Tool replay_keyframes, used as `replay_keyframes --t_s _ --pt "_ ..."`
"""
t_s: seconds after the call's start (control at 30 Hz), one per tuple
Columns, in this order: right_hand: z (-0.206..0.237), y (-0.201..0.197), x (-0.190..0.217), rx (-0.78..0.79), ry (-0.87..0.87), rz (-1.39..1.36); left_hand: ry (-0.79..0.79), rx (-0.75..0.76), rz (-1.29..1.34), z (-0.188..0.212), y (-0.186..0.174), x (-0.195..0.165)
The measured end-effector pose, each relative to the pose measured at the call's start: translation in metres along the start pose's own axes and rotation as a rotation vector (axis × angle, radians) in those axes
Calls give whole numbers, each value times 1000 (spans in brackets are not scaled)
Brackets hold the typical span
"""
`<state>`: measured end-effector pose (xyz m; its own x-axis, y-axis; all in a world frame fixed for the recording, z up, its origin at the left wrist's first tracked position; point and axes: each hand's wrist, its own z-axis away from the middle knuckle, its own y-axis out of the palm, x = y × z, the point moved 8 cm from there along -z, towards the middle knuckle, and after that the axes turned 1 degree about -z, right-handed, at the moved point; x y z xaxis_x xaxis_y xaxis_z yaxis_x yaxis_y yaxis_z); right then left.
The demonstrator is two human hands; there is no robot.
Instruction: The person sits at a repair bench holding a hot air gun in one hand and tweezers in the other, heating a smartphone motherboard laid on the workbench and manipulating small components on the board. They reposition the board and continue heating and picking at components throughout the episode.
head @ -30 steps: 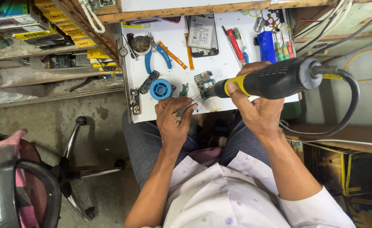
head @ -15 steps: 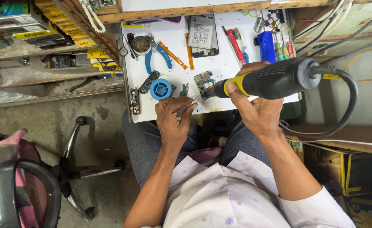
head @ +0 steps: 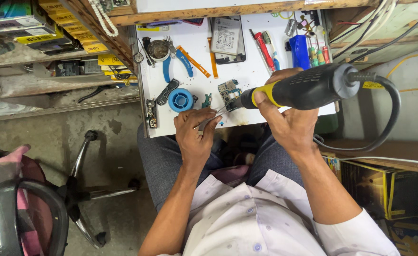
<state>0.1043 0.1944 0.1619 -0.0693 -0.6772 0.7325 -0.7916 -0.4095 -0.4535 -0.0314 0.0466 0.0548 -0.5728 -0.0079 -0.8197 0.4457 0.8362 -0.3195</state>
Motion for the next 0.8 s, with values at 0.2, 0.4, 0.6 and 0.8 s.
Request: replay_keyframes --t_s 0.2,0.4,0.6,0.8 --pt "-1 1 -1 2 23 -33 -5 0 1 -1 0 0" --pt "-1 1 -2 7 41 -72 -9 3 -5 -1 0 -1" --pt "-1 1 -1 6 29 -52 -10 -1 -7 -1 0 -1" --pt "-1 1 -2 10 9 -39 -11 -4 5 0 0 -1"
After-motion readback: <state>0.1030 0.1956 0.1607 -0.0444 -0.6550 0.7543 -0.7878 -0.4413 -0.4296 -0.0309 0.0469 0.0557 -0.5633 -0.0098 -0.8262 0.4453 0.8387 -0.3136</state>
